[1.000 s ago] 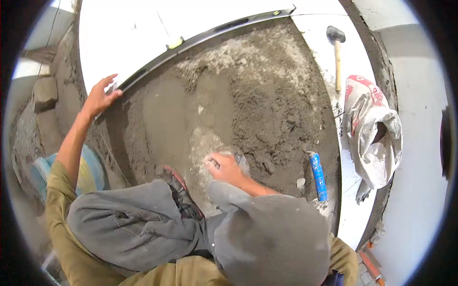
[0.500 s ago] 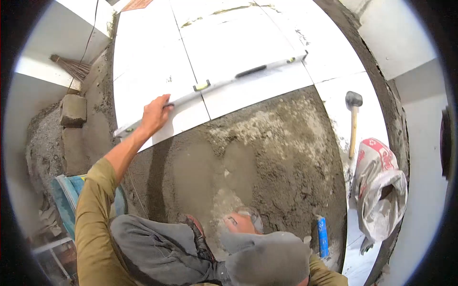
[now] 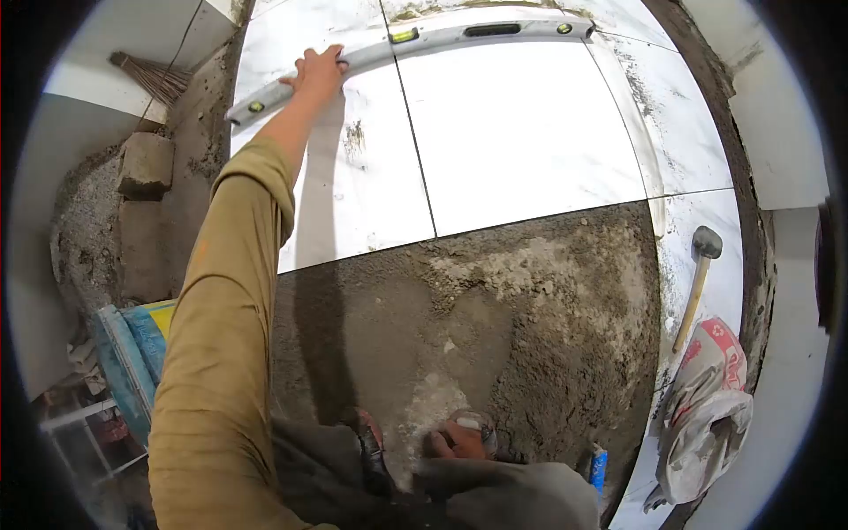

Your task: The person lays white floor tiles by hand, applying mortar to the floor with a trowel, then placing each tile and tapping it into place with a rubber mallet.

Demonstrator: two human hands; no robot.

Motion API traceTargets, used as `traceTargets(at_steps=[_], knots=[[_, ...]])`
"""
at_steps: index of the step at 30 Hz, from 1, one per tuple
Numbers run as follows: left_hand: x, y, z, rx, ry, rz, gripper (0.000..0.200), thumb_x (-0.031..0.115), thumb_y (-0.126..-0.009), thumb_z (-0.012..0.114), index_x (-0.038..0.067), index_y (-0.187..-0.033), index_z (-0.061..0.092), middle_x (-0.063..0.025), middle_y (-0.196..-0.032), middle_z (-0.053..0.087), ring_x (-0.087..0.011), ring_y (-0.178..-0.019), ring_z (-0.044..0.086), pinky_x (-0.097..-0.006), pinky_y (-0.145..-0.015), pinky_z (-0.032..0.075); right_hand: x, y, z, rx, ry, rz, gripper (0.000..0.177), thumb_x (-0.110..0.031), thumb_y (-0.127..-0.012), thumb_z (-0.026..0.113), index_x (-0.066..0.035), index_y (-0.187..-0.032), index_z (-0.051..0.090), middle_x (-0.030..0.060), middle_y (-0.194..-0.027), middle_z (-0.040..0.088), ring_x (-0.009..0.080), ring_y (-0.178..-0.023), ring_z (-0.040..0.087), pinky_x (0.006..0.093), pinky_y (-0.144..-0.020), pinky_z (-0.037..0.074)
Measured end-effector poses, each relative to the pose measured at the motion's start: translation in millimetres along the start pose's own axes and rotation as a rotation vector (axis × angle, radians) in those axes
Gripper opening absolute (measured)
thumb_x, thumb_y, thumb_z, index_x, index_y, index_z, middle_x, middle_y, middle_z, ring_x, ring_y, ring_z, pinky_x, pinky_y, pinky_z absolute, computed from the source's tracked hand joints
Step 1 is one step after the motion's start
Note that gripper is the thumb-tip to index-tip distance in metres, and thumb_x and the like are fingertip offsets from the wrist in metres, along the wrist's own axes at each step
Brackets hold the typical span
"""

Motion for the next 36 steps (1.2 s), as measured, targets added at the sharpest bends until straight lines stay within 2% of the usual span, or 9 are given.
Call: traceTargets(at_steps=[7, 9, 11, 18, 21, 24, 26, 30, 36], knots=[[10, -31, 11, 0.046, -0.015, 0.034, 0.044, 0.036, -0.097, 0.058, 0.042, -0.140, 0.050, -0.0153, -0.129, 0.052, -0.0385, -0.129, 0.048, -0.0855, -0.099, 0.020, -9, -2, -3, 0.000, 0.079, -0.124, 0.023, -0.017, -0.094, 0.064, -0.003, -0.112, 0.065, 0.0194, -0.095, 0.069, 0.0316, -0.087, 0.070, 0.0392, -0.077, 0.054], [20, -14, -7, 0.099, -0.035, 0.062, 0.045, 0.033, -0.097, 0.058, 0.040, -0.141, 0.050, -0.0163, -0.125, 0.057, -0.0395, -0.123, 0.054, -0.0822, -0.100, 0.026, -12, -3, -2, 0.002, 0.095, -0.145, 0.021, -0.015, -0.094, 0.064, -0.002, -0.111, 0.065, 0.0190, -0.094, 0.070, 0.0309, -0.084, 0.071, 0.0384, -0.075, 0.055], [28, -1, -22, -0.074, 0.041, 0.042, 0.057, 0.032, -0.094, 0.057, 0.022, -0.147, 0.042, -0.0241, -0.132, 0.051, -0.0408, -0.129, 0.047, -0.0775, -0.103, 0.028, -18, -4, -3, 0.086, 0.111, -0.186, 0.019, -0.015, -0.094, 0.065, -0.001, -0.107, 0.066, 0.0179, -0.090, 0.071, 0.0286, -0.079, 0.071, 0.0368, -0.070, 0.056], [22, -11, -16, -0.134, 0.095, 0.110, 0.056, 0.031, -0.094, 0.056, 0.017, -0.147, 0.043, -0.0230, -0.133, 0.051, -0.0391, -0.128, 0.048, -0.0724, -0.104, 0.031, -21, -2, -4, 0.096, 0.042, -0.197, 0.019, -0.014, -0.093, 0.065, 0.002, -0.104, 0.066, 0.0178, -0.088, 0.071, 0.0248, -0.077, 0.072, 0.0330, -0.068, 0.055], [4, -31, 11, -0.057, 0.026, 0.186, 0.042, 0.028, -0.097, 0.058, 0.028, -0.139, 0.053, -0.0187, -0.118, 0.062, -0.0397, -0.111, 0.061, -0.0664, -0.099, 0.041, -19, -2, -2, 0.101, 0.055, -0.218, 0.018, -0.013, -0.094, 0.063, 0.001, -0.105, 0.066, 0.0175, -0.088, 0.071, 0.0257, -0.075, 0.071, 0.0340, -0.069, 0.055], [16, -6, -3, -0.172, 0.129, 0.309, 0.031, 0.021, -0.094, 0.061, 0.006, -0.122, 0.058, -0.0220, -0.112, 0.064, -0.0411, -0.102, 0.061, -0.0479, -0.085, 0.048, 2, 1, 2, 0.144, -0.021, -0.185, 0.018, -0.015, -0.093, 0.064, -0.002, -0.106, 0.066, 0.0178, -0.085, 0.070, 0.0263, -0.075, 0.070, 0.0355, -0.070, 0.055], [17, 16, -2, -0.069, 0.137, 0.550, 0.026, 0.024, -0.094, 0.060, 0.002, -0.107, 0.055, -0.0217, -0.107, 0.061, -0.0408, -0.102, 0.058, -0.0471, -0.087, 0.046, 0, -2, 1, 0.108, 0.123, -0.148, 0.020, -0.019, -0.093, 0.065, -0.005, -0.108, 0.066, 0.0184, -0.081, 0.068, 0.0276, -0.074, 0.070, 0.0365, -0.069, 0.054], [35, 131, -68, -0.299, 0.247, 0.349, 0.033, 0.034, -0.096, 0.052, 0.003, -0.107, 0.058, -0.0209, -0.108, 0.064, -0.0381, -0.104, 0.061, -0.0503, -0.089, 0.047, -4, 1, 0, 0.167, 0.014, -0.196, 0.022, -0.023, -0.092, 0.065, -0.006, -0.106, 0.066, 0.0173, -0.077, 0.066, 0.0284, -0.069, 0.067, 0.0390, -0.065, 0.052], [32, 243, -123, -0.599, 1.097, -0.107, 0.025, 0.026, -0.099, 0.057, 0.003, -0.105, 0.065, -0.0063, -0.089, 0.067, -0.0150, -0.077, 0.062, -0.0292, -0.070, 0.050, -25, 12, 0, 0.240, 0.037, -0.181, 0.024, -0.026, -0.091, 0.063, -0.005, -0.101, 0.067, 0.0146, -0.076, 0.066, 0.0267, -0.067, 0.065, 0.0382, -0.065, 0.050]])
Point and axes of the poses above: each hand's wrist, its own y-axis away from the middle knuckle, its own z-axis out of the palm, x = y × z, the point moved 6 cm from there along -y, towards the middle knuckle
